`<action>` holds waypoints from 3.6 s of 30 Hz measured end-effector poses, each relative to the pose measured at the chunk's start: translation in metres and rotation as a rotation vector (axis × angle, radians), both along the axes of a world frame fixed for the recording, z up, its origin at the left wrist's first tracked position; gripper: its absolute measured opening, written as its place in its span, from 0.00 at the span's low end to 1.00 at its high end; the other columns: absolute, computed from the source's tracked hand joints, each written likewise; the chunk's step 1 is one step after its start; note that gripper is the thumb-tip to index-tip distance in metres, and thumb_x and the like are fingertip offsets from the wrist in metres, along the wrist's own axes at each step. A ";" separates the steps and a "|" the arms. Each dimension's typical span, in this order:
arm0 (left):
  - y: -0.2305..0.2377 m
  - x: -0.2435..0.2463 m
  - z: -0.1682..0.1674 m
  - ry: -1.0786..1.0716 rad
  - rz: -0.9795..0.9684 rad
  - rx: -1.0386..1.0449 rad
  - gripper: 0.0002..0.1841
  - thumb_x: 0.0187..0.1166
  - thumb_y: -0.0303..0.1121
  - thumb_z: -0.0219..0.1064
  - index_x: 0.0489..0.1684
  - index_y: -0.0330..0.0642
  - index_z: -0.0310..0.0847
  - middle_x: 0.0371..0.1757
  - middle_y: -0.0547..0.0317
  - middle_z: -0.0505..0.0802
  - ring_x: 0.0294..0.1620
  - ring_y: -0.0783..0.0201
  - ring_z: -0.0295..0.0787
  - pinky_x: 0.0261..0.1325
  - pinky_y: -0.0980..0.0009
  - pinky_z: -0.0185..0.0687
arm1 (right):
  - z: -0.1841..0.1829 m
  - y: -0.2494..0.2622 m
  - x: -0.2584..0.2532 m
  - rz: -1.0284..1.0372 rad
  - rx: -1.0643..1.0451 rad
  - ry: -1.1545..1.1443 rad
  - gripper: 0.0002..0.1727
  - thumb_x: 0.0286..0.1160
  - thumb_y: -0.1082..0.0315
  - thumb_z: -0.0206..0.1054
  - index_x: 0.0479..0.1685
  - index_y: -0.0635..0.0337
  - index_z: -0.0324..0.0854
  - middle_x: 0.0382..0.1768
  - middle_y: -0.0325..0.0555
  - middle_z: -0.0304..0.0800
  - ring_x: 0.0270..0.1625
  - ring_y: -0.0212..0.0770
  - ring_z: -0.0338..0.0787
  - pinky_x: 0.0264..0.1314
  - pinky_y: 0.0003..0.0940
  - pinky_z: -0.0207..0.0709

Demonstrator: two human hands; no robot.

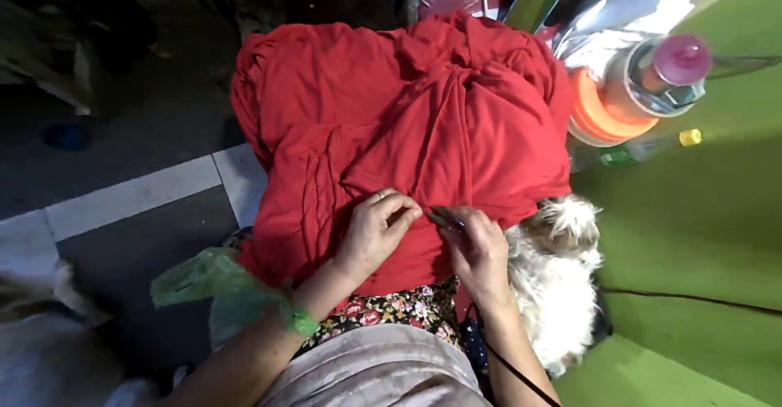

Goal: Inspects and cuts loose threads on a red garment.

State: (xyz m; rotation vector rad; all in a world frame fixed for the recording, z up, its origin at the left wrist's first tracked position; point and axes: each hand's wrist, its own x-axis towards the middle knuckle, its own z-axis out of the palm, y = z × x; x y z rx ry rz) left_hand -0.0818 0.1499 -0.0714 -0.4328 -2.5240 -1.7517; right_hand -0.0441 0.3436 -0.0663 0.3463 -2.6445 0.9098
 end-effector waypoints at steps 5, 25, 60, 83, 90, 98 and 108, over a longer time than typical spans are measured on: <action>0.001 0.003 -0.003 0.037 -0.003 0.013 0.07 0.76 0.31 0.72 0.36 0.37 0.91 0.44 0.56 0.92 0.41 0.76 0.88 0.46 0.83 0.85 | 0.006 -0.013 -0.006 -0.043 0.114 0.049 0.11 0.73 0.71 0.67 0.49 0.62 0.92 0.46 0.53 0.95 0.44 0.50 0.94 0.42 0.49 0.81; 0.003 -0.007 0.000 0.106 0.085 -0.116 0.12 0.75 0.29 0.72 0.52 0.31 0.89 0.45 0.45 0.91 0.39 0.62 0.90 0.44 0.72 0.87 | 0.013 -0.018 -0.014 0.022 -0.291 -0.107 0.16 0.79 0.70 0.64 0.61 0.70 0.78 0.47 0.49 0.93 0.48 0.32 0.92 0.51 0.30 0.86; -0.003 -0.001 -0.018 0.285 0.197 -0.058 0.03 0.67 0.22 0.72 0.32 0.30 0.90 0.39 0.46 0.92 0.35 0.71 0.89 0.40 0.83 0.84 | 0.004 -0.013 -0.054 0.316 0.187 0.148 0.11 0.72 0.74 0.63 0.43 0.59 0.93 0.36 0.48 0.95 0.31 0.47 0.90 0.32 0.43 0.76; -0.024 -0.003 -0.017 -0.157 0.164 0.359 0.09 0.76 0.19 0.65 0.47 0.32 0.90 0.44 0.58 0.91 0.34 0.75 0.90 0.42 0.78 0.90 | 0.001 0.020 -0.039 0.221 -0.216 -0.246 0.14 0.67 0.70 0.71 0.50 0.68 0.86 0.46 0.48 0.89 0.46 0.31 0.87 0.49 0.26 0.82; -0.023 -0.001 -0.019 0.267 0.150 -0.059 0.11 0.65 0.24 0.69 0.43 0.31 0.91 0.46 0.45 0.88 0.38 0.69 0.86 0.43 0.81 0.83 | -0.005 0.018 -0.038 0.235 -0.058 -0.042 0.09 0.69 0.73 0.64 0.39 0.70 0.87 0.44 0.56 0.88 0.46 0.41 0.90 0.49 0.31 0.84; -0.011 -0.008 -0.008 0.246 0.116 -0.147 0.11 0.67 0.24 0.69 0.44 0.31 0.91 0.46 0.45 0.88 0.37 0.65 0.86 0.42 0.77 0.84 | 0.002 0.020 -0.037 0.269 -0.181 -0.118 0.09 0.74 0.75 0.62 0.43 0.72 0.86 0.54 0.56 0.88 0.54 0.36 0.89 0.58 0.27 0.83; -0.024 -0.045 0.017 0.113 0.068 -0.253 0.09 0.76 0.32 0.72 0.38 0.32 0.89 0.40 0.46 0.88 0.33 0.62 0.81 0.37 0.70 0.77 | 0.017 0.008 -0.056 -0.118 -0.336 -0.175 0.05 0.76 0.73 0.66 0.45 0.65 0.81 0.31 0.39 0.84 0.28 0.22 0.78 0.33 0.19 0.73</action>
